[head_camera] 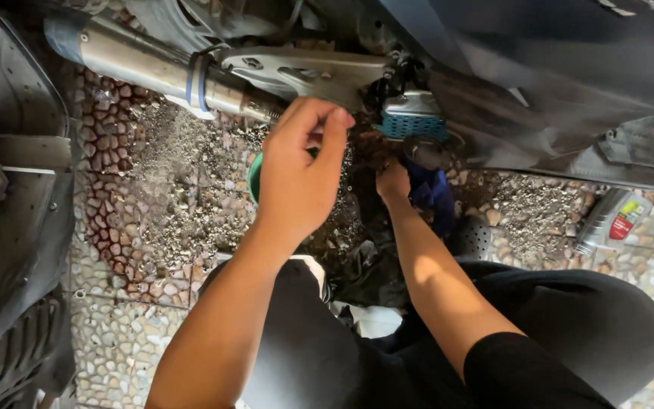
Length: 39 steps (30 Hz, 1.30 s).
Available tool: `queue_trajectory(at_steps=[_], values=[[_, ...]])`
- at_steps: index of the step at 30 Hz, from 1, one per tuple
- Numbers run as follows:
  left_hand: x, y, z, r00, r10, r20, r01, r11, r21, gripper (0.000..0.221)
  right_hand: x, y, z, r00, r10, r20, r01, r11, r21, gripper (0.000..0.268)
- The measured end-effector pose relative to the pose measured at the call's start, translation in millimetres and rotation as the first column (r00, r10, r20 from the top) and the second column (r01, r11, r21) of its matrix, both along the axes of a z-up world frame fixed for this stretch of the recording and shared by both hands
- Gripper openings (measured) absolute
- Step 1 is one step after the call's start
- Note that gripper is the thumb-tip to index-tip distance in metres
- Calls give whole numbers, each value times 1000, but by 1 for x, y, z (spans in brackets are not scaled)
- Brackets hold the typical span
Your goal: The person cleans a small cylindrical metal part, likely a drain plug, using a blue cloth. They wipe the exterior and interior of the part thoroughly while sitting on the floor next to a scooter. A green container and a bottle of oil are visible nearby.
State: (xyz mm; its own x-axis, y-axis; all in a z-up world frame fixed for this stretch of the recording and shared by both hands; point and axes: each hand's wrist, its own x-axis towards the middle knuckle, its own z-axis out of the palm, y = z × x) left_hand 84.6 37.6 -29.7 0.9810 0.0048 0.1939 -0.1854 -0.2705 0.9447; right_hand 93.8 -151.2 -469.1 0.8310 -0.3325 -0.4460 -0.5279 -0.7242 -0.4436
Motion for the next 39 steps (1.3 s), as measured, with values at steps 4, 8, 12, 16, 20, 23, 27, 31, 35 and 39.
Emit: queue_trajectory(at_steps=[4,8,12,16,20,23,27,31,35,39], values=[[3,-2,3,1000,-15,19,16,1000,-8,12,19,1,-11,998,54,41,-52,998,-28,27],[4,-1,4,999,-28,-40,27,1000,-13,10,21,3,-24,999,45,-19,-45,998,-34,29],[4,3,7,1000,-6,-26,7,999,40,9,13,5,-37,999,43,5,-43,999,-34,28],[5,8,7,1000,-8,-26,9,999,48,9,2,-2,-32,990,29,138,-36,998,50,28],[7,9,7,999,-20,-38,21,999,24,11,-31,-28,-33,934,-16,356,-5,998,58,23],[5,6,8,999,-32,-44,32,999,14,12,-58,-55,-21,941,-79,330,77,997,20,24],[1,4,11,998,-43,-53,44,999,10,13,-76,-91,-49,954,-11,301,34,997,-75,20],[1,5,11,998,-39,-49,40,999,23,12,-58,-98,-75,931,155,330,-72,966,-248,24],[1,5,8,998,-57,-38,58,998,30,12,-33,-94,-74,930,97,354,-6,968,-250,31],[3,7,9,997,-64,-43,65,997,38,12,-18,-87,-39,991,-123,-48,118,988,-101,39]])
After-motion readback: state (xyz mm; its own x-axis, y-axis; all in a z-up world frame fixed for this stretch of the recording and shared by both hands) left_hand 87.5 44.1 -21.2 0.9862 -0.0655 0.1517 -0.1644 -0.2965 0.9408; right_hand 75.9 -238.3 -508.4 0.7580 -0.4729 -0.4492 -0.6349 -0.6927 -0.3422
